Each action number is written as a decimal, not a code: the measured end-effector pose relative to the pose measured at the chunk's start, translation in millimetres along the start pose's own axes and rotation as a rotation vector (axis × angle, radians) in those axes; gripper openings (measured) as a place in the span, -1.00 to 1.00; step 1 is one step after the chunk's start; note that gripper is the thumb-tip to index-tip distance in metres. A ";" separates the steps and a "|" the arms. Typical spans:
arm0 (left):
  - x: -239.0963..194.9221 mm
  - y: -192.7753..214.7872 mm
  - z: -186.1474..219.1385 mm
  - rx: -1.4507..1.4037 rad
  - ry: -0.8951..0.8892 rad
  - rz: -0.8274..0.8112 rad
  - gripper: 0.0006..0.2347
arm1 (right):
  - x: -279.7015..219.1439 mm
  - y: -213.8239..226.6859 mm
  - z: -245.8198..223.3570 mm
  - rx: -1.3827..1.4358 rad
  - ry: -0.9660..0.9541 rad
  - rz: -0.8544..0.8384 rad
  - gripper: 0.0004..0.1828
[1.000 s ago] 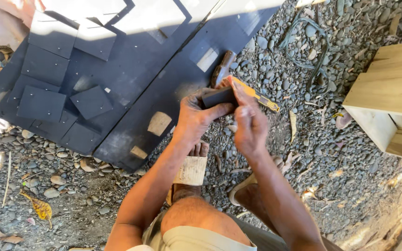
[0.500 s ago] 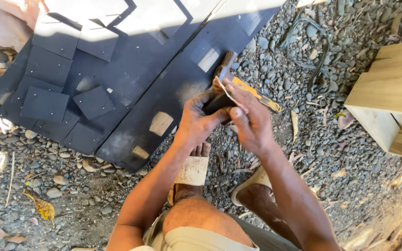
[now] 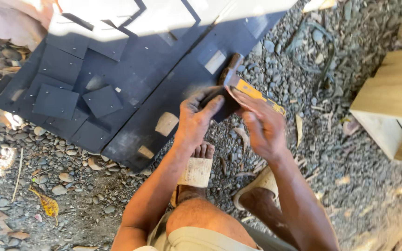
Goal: The person hammers nails into small black square tiles arranged on a larger black board. They then pick up a tile and rub its surface with a pink abrasive pad, repeating the rubbing action on several tiles.
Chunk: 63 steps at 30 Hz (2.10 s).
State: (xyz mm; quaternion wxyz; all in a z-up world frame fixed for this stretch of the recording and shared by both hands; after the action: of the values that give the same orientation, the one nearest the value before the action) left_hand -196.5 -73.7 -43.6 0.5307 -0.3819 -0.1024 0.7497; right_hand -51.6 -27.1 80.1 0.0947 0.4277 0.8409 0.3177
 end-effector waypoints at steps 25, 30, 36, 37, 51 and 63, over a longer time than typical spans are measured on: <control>-8.0 -35.2 -0.8 -0.534 0.101 -0.222 -0.34 | 11.7 -10.1 -36.4 -0.544 -0.007 0.267 -0.69; -10.5 -27.4 -2.4 -0.571 0.083 -0.236 -0.36 | -3.7 -61.3 -29.5 -0.514 0.134 0.076 -0.65; -5.5 -8.3 -0.3 -0.568 0.097 -0.211 -0.41 | -34.1 -7.0 -25.2 -0.236 -0.036 0.193 -0.68; -8.2 -10.1 -1.2 -0.594 0.083 -0.236 -0.42 | -30.5 -4.3 -24.6 -0.344 -0.024 0.221 -0.69; -0.7 -7.1 -12.5 -0.628 0.068 -0.129 -0.38 | -6.5 -13.1 -38.5 0.445 -0.074 0.172 -0.65; -0.2 2.2 2.1 -0.574 -0.059 -0.028 -0.32 | -6.5 -40.3 -44.3 0.223 -0.216 0.143 -0.64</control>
State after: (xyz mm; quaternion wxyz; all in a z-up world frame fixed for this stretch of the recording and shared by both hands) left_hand -199.5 -74.3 -43.3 0.4078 -0.4933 -0.3310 0.6934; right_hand -93.3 -69.7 89.2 0.1136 0.5259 0.8234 0.1804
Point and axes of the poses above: each hand's wrist, its own x-axis towards the middle knuckle, its own y-axis out of the back of the hand, z = x × y, the point moved 5 cm from there along x, towards the middle knuckle, and after that the axes turned 3 degrees about y, right-handed, at the moved point
